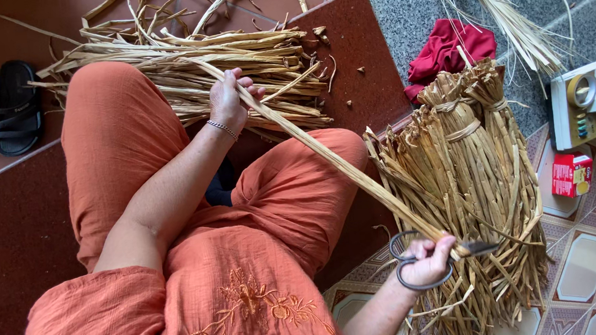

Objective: The person sits on the floor and uses scissors to trim the ends of dried palm leaves. They repeatedly pick up individual leaves, cut the tips, and place the trimmed pieces into a growing pile.

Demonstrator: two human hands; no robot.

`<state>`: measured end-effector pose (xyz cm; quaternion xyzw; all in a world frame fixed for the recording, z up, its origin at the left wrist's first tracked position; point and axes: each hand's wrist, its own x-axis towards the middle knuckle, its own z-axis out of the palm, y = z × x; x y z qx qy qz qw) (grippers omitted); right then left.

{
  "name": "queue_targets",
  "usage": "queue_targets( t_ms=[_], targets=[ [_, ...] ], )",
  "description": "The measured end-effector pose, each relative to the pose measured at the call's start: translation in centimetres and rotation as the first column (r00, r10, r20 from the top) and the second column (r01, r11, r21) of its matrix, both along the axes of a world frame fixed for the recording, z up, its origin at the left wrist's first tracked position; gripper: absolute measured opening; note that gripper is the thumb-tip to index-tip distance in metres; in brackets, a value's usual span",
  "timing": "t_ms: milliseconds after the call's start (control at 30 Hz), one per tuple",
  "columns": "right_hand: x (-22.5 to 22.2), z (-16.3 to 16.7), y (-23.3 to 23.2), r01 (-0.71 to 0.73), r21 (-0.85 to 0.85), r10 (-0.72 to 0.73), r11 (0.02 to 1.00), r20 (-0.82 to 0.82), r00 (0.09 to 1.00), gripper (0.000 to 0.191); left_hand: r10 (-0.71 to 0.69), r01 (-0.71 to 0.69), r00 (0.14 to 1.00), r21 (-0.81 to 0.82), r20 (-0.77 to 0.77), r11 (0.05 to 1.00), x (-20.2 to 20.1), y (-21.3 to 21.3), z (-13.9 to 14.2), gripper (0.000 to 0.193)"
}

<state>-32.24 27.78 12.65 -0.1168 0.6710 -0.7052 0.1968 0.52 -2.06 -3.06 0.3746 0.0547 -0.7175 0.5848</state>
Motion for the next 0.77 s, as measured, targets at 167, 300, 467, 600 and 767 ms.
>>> queue_targets(
  t_ms=[167,300,467,600,767],
  targets=[
    [-4.2,-2.3,5.5,0.070,-0.018,-0.069,0.997,0.073,0.995,0.033,0.026,-0.025,0.999,-0.034,0.043,0.999,0.1,-1.0,-0.2,0.035],
    [-7.5,-4.5,10.0,0.133,-0.014,-0.127,0.991,0.197,0.972,0.032,0.031,-0.031,0.997,-0.010,0.068,0.999,0.2,-1.4,-0.3,0.038],
    [-10.3,-6.6,14.1,0.155,0.114,-0.184,0.981,0.315,0.931,0.053,-0.130,0.160,0.978,-0.187,0.164,0.969,-0.2,-0.7,2.0,0.032],
    [-10.1,-7.1,15.2,0.365,0.400,-0.391,0.841,-0.017,0.920,0.038,-0.242,0.398,0.870,-0.323,0.430,0.859,-1.0,0.7,5.0,0.034],
    [-10.1,-7.0,16.3,0.557,0.254,-0.264,0.791,-0.679,0.685,0.032,-0.360,0.613,0.742,-0.355,0.565,0.706,-0.6,1.7,8.0,0.051]
  ],
)
